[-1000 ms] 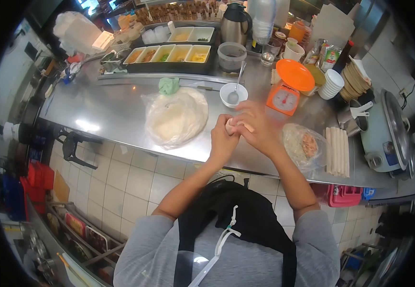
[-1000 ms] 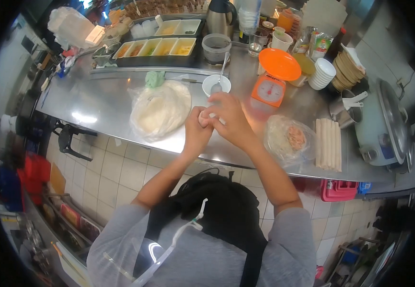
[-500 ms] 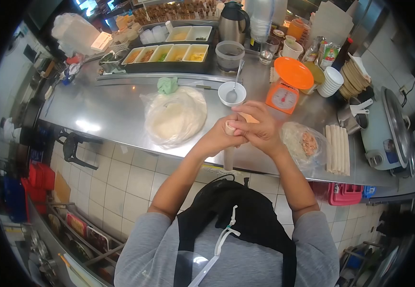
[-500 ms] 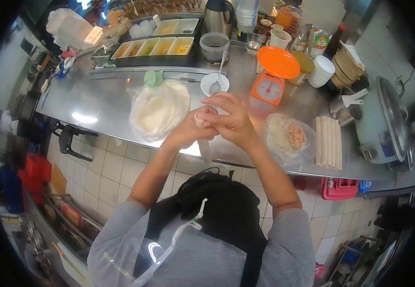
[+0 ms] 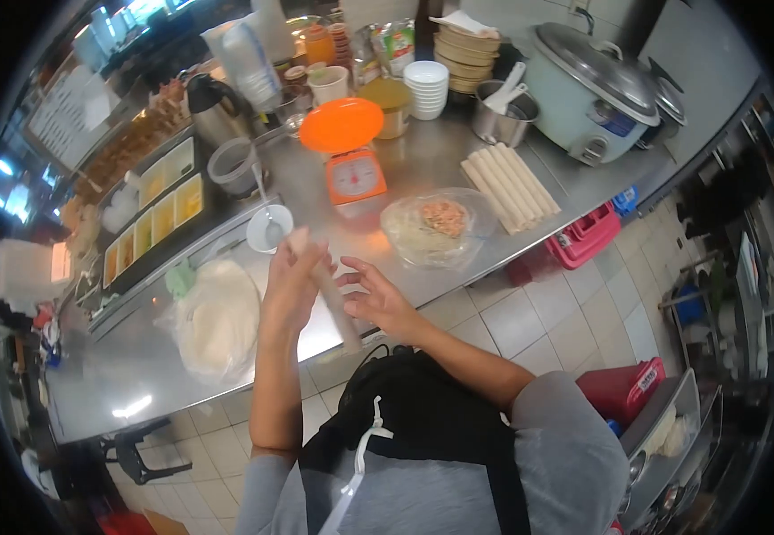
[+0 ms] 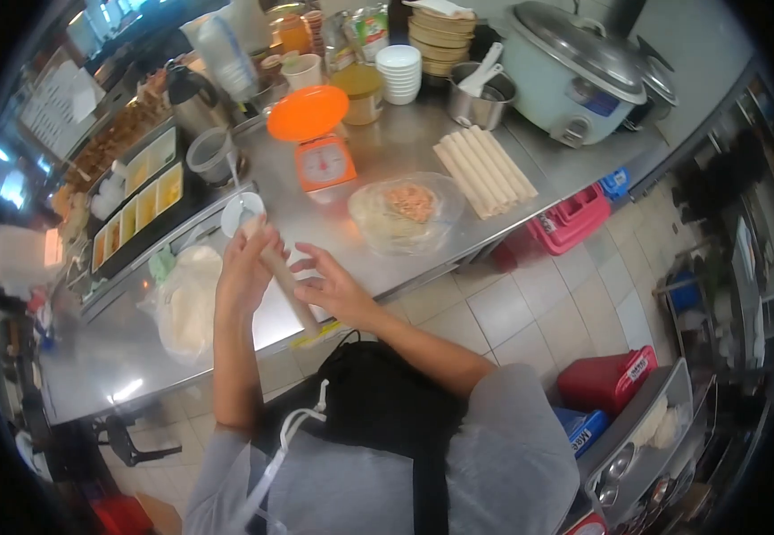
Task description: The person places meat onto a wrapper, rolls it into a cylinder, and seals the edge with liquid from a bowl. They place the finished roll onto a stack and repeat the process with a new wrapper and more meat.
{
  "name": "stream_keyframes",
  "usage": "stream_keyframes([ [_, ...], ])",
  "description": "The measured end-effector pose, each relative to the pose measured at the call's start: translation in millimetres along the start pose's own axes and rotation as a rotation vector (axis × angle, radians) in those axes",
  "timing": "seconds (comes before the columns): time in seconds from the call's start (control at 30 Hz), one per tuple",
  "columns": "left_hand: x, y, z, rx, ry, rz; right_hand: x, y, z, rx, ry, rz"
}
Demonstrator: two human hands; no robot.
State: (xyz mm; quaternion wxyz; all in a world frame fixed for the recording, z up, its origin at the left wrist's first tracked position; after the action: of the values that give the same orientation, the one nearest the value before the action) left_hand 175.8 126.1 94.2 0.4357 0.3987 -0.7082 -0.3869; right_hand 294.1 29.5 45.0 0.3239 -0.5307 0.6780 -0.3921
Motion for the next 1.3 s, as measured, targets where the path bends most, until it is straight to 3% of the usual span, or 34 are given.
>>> stream_keyframes([
  [0.07, 4.9, 9.0, -44.9, 0.072, -0.034, -0.13, 7.8, -10.5, 13.6, 0.032, 0.095, 0.047],
  [0.13, 9.7, 7.5, -74.2, 0.006, -0.138, -0.146, 7.9, -31.7, 51.0, 0.003, 0.248, -0.132],
  [0.2, 16.8, 5.2, -90.7, -0.141, -0.148, -0.363, -0.4, -61.3, 95.1, -0.162, 0.326, 0.025],
  [0.27, 20.8, 0.3, -80.2, -0.169, -0.219, -0.349, -9.8, -104.2, 156.8, -0.08, 0.506, 0.118],
  [0.33, 17.1, -17.6, -55.3, -0.362, -0.341, -0.153, -27.5, -144.9, 228.9, 0.191, 0.638, 0.206],
  [0.4, 18.0, -34.6, -19.8, -0.391, -0.272, -0.079, -51.2, -170.8, 301.9, 0.506, 0.812, 0.349],
  [0.43, 22.1, -36.7, -3.0, -0.385, -0.22, -0.034, -61.0, -176.9, 325.7, 0.503, 0.81, 0.356],
  [0.5, 31.4, -40.3, 26.7, -0.355, -0.1, 0.036, -79.6, -187.8, 361.9, 0.876, 0.823, 0.47],
  [0.53, 37.4, -42.3, 39.9, -0.333, -0.031, 0.063, -88.5, -183.0, 381.7, 0.873, 0.824, 0.472],
  [0.6, 48.6, -41.1, 59.4, -0.332, 0.036, 0.092, -104.8, -161.3, 417.9, 1.272, 0.73, 0.229],
  [0.67, 60.0, -37.9, 78.7, -0.337, 0.106, 0.127, -113.0, -154.3, 447.0, 1.328, 0.679, 0.17],
  [0.73, 70.2, -35.2, 93.7, -0.302, 0.208, 0.127, -113.9, -153.6, 445.3, 1.395, 0.615, 0.111],
  [0.8, 78.3, -34.0, 101.8, -0.328, 0.243, 0.129, -104.6, -159.6, 435.1, 1.116, 0.605, 0.094],
  [0.93, 80.6, -41.9, 118.2, -0.294, 0.312, 0.128, -107.2, -162.6, 431.7, 1.105, 0.548, 0.026],
  [1.1, 70.7, -43.8, 104.9, -0.303, 0.258, 0.127, -106.0, -143.4, 454.8, 1.005, 0.64, 0.259],
  [1.17, 67.8, -42.3, 98.3, -0.408, 0.208, 0.044, -96.9, -154.6, 431.9, 1.698, 0.781, 0.381],
  [1.2, 66.0, -42.5, 99.9, -0.415, 0.18, -0.01, -86.6, -163.2, 403.8, 1.189, 0.807, 0.443],
  [1.27, 69.1, -34.5, 108.7, -0.402, 0.225, -0.155, -63.3, -171.5, 304.0, 0.824, 0.643, 0.342],
  [1.3, 75.0, -27.0, 118.2, -0.417, 0.358, -0.233, -56.2, -162.2, 278.3, 0.877, 0.486, 0.241],
])
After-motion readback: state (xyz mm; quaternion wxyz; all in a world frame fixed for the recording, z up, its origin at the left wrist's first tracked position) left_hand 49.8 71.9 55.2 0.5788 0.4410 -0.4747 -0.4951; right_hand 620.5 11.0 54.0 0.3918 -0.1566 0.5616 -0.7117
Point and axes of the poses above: each hand's wrist, its own x-axis away from the middle knuckle, its own z-axis out of the back of the hand, y = z × x, the point moved 3 cm from there along -x, towards the middle knuckle, and after that the axes turned 14 degrees about y, right-handed, at the moved point
